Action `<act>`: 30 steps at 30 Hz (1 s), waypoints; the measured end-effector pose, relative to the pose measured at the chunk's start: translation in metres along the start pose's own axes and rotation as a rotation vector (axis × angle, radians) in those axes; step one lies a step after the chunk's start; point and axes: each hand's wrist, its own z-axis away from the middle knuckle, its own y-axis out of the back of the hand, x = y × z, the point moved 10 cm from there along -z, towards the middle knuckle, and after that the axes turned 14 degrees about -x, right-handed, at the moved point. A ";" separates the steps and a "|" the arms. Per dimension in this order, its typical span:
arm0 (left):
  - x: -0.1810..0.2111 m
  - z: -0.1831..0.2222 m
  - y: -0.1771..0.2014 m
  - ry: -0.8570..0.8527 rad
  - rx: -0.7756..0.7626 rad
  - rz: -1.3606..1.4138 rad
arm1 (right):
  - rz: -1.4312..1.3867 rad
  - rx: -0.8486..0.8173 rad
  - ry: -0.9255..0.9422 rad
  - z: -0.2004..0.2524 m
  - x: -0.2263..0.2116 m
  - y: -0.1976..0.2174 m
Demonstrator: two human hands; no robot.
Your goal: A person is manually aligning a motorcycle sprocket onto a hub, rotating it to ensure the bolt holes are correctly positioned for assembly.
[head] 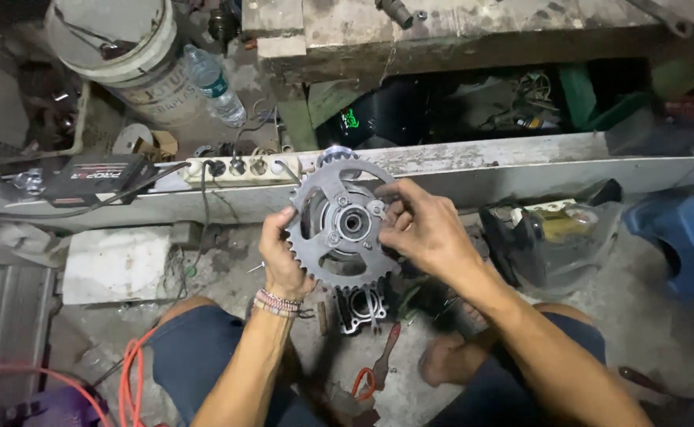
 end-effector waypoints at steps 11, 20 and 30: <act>0.041 0.106 -0.104 0.101 0.026 -0.259 | 0.057 -0.036 0.180 0.024 -0.025 -0.001; 0.014 0.022 0.011 -0.039 0.092 -0.219 | 0.035 -0.005 0.146 0.027 -0.028 -0.015; 0.065 0.123 -0.125 -0.061 0.111 -0.144 | 0.037 0.069 0.260 0.033 -0.055 0.018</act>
